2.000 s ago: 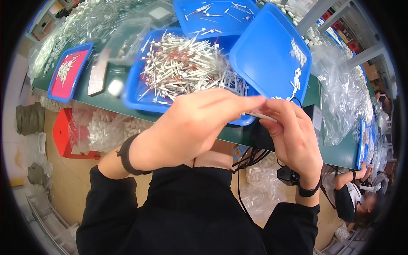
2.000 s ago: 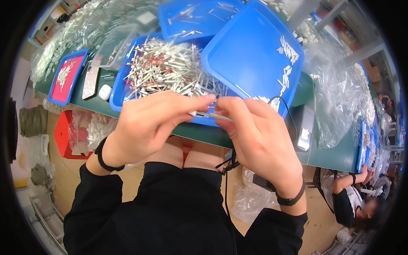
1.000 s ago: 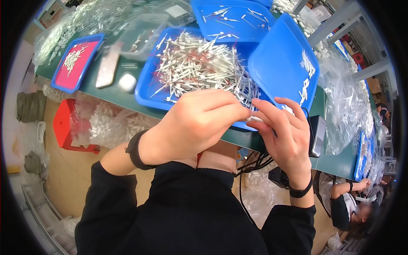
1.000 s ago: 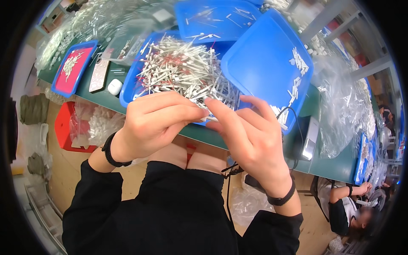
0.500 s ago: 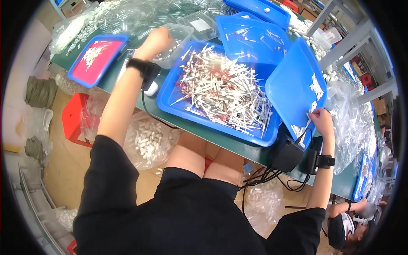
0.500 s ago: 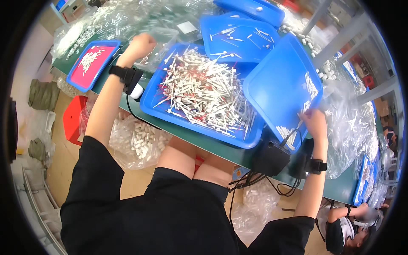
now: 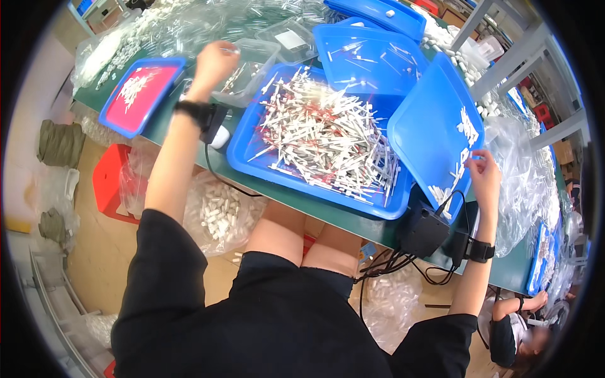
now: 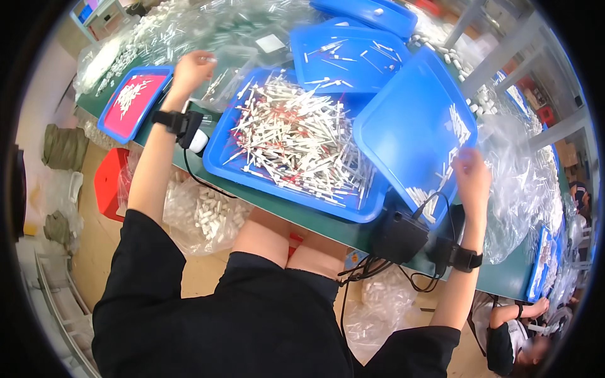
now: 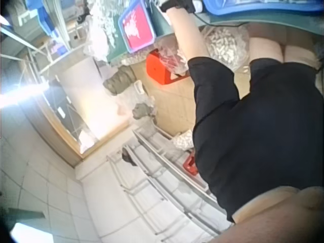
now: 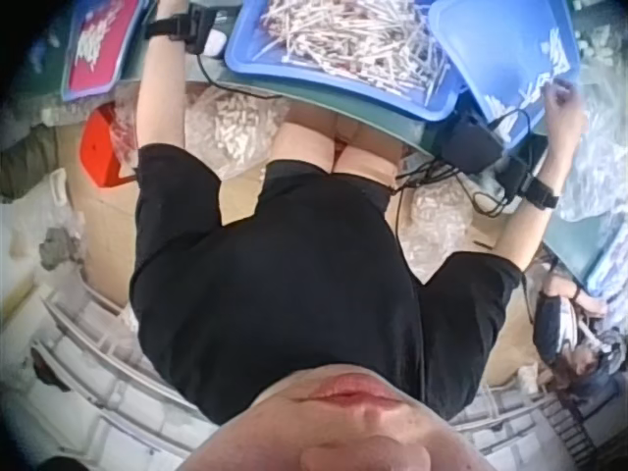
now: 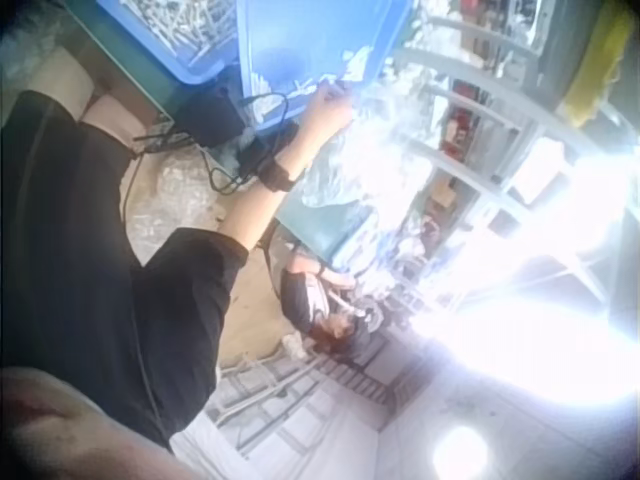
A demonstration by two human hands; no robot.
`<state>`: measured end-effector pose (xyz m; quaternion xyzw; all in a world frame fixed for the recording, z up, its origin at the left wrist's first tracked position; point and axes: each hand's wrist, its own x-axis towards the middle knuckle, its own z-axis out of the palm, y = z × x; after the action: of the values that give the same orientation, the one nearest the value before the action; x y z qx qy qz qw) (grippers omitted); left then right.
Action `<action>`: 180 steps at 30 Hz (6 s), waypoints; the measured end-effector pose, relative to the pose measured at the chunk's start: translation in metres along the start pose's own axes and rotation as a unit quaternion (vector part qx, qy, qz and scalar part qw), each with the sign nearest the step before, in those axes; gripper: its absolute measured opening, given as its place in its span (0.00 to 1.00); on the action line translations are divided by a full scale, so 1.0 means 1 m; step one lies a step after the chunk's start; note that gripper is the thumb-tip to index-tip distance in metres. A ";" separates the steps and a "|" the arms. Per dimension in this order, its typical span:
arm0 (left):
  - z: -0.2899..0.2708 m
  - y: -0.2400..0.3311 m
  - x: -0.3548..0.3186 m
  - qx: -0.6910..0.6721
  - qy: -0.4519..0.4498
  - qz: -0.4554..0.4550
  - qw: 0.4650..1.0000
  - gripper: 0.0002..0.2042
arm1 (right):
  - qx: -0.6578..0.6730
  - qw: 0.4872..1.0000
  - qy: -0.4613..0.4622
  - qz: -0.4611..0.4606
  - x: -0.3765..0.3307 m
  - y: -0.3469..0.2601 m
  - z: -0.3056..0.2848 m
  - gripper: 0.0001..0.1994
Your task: The person repeatedly picks up small white plastic pieces and thin metal rods from blue trays on a workbench. They insert the rods into the plastic pieces by hand and place the assembled units into a separate blue tray. The process is repetitive and performed one at a time.
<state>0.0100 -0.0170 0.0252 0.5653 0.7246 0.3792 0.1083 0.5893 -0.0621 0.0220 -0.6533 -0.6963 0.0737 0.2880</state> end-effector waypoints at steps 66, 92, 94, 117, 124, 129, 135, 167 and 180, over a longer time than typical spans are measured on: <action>0.020 0.165 -0.220 -0.325 -0.155 0.356 0.863 0.10 | 0.271 0.929 -0.065 -0.244 -0.108 -0.205 -0.012 0.22; 0.032 -0.010 0.003 0.208 -0.145 0.058 0.966 0.09 | -0.146 0.984 -0.090 0.040 0.002 0.014 0.021 0.12; 0.030 -0.017 0.001 0.194 -0.130 0.056 0.971 0.09 | -0.125 0.987 -0.090 0.039 0.003 0.009 0.024 0.11; 0.020 -0.027 0.014 -0.150 -0.106 -0.104 0.978 0.14 | 0.087 0.996 -0.007 0.021 -0.001 0.001 0.013 0.13; 0.001 -0.021 0.008 -0.213 -0.047 -0.090 0.972 0.11 | 0.126 0.992 -0.021 -0.018 -0.005 -0.018 -0.003 0.12; -0.015 0.037 -0.026 -0.347 -0.004 0.012 0.938 0.08 | 0.220 0.975 -0.001 -0.024 -0.028 -0.053 -0.034 0.08; -0.028 0.126 -0.119 -0.527 -0.055 0.122 0.839 0.07 | 0.269 0.956 -0.029 -0.113 -0.065 -0.155 -0.052 0.07; 0.027 0.181 -0.211 -0.469 -0.175 0.306 0.810 0.08 | 0.239 0.928 0.032 -0.285 -0.104 -0.203 -0.016 0.09; 0.004 0.127 -0.135 -0.114 -0.136 0.274 0.945 0.25 | 0.175 0.982 -0.019 -0.063 -0.031 -0.126 -0.022 0.19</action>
<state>0.1517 -0.1274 0.0713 0.7718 0.4722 0.3938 0.1620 0.4903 -0.1147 0.0916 -0.5464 -0.7176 0.1885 0.3884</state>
